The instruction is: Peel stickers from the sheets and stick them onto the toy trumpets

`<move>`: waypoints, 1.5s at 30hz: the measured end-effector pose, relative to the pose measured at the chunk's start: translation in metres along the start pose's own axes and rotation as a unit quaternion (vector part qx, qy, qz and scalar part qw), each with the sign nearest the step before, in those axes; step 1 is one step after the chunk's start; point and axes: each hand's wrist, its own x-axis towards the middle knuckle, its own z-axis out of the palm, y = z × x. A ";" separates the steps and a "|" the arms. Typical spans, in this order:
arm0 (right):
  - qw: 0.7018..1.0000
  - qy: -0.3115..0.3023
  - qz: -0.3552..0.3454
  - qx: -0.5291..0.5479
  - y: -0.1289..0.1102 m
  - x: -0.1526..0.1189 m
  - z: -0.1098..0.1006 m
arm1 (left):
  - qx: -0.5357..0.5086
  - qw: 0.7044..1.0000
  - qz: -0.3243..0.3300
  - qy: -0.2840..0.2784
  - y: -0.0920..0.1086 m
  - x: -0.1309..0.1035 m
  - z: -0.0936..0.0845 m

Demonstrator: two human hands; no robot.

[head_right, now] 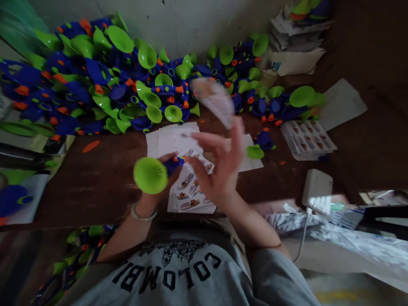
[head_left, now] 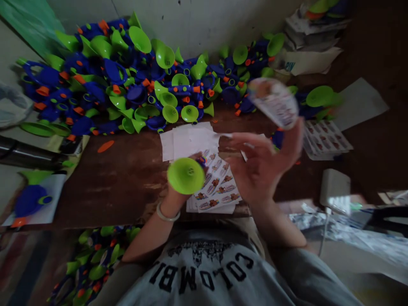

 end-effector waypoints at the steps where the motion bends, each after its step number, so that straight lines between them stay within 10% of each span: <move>1: 0.998 0.049 0.027 0.000 0.002 0.001 -0.002 | -0.031 0.998 -0.027 0.039 0.005 -0.001 -0.001; 7: 0.990 0.045 0.126 0.048 0.024 -0.027 0.007 | -0.342 0.917 -0.175 0.106 0.026 -0.005 0.012; 12: 0.983 0.093 0.141 0.074 0.019 -0.047 0.030 | -0.328 0.934 -0.139 0.039 0.033 -0.020 0.025; 45: 0.986 0.089 0.113 0.084 0.006 -0.048 0.036 | -0.371 0.924 -0.051 0.075 0.039 -0.021 0.032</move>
